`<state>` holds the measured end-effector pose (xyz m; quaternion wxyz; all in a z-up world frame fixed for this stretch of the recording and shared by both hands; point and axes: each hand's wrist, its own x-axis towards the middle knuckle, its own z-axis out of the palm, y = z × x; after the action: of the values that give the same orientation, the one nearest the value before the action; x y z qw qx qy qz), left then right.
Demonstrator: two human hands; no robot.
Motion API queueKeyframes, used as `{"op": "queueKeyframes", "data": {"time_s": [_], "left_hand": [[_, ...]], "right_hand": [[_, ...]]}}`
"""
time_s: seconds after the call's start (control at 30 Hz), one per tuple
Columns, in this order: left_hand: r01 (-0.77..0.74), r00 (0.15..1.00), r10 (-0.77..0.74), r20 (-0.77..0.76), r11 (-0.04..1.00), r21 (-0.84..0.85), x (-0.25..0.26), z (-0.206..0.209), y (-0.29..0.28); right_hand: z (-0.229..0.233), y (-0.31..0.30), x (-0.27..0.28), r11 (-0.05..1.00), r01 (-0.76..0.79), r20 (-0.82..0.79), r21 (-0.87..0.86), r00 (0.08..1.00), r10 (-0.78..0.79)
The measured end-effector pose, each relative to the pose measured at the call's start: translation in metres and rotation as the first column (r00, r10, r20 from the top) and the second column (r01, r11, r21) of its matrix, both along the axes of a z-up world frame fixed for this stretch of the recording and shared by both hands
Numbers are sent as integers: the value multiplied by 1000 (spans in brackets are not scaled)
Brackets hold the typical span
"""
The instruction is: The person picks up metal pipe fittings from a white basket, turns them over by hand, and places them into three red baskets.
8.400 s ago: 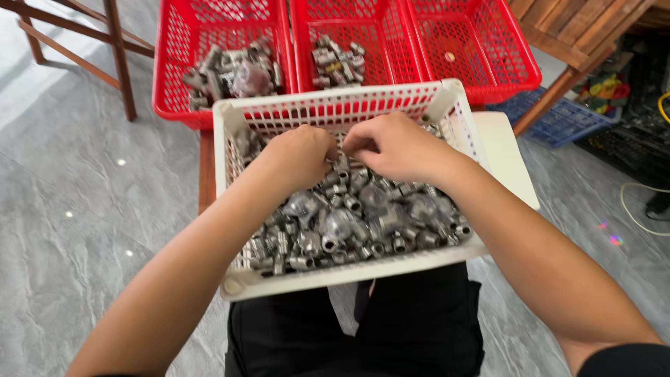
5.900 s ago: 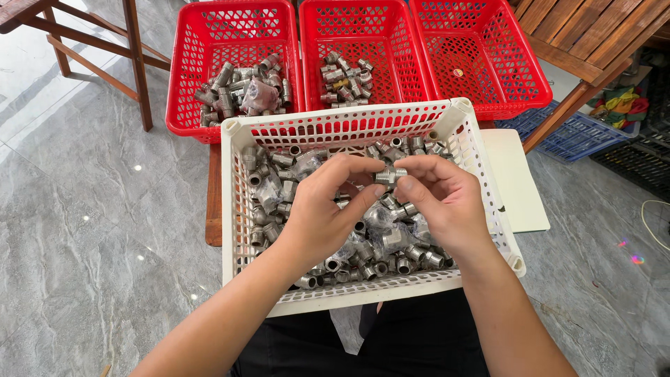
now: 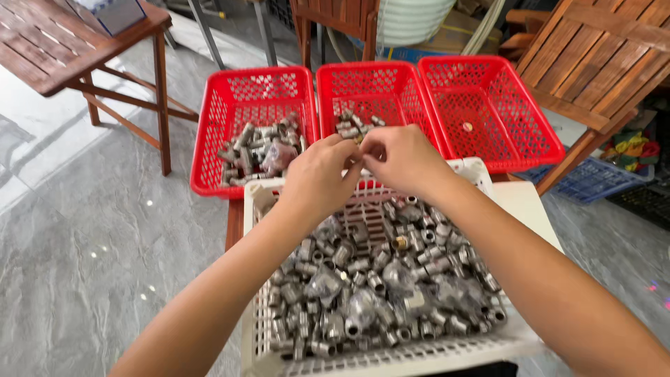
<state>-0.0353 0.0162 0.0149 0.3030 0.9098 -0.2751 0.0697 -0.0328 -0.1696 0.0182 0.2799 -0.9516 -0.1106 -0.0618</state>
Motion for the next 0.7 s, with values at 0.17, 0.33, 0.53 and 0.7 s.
{"op": "queueKeyframes", "data": {"time_s": [0.17, 0.33, 0.53, 0.7], "left_hand": [[8, 984, 52, -172, 943, 333, -46, -22, 28], [-55, 985, 129, -113, 862, 503, -69, -64, 48], [-15, 992, 63, -110, 917, 398, -83, -74, 64], [-53, 986, 109, -128, 925, 377, -88, -61, 66]], "right_hand": [[0, 35, -62, 971, -168, -354, -170, 930, 99], [-37, 64, -88, 961, -216, -417, -173, 900, 128], [-77, 78, -97, 870, -126, -91, -477, 991, 94], [-59, 71, -100, 955, -101, -144, -279, 988, 63]]}}
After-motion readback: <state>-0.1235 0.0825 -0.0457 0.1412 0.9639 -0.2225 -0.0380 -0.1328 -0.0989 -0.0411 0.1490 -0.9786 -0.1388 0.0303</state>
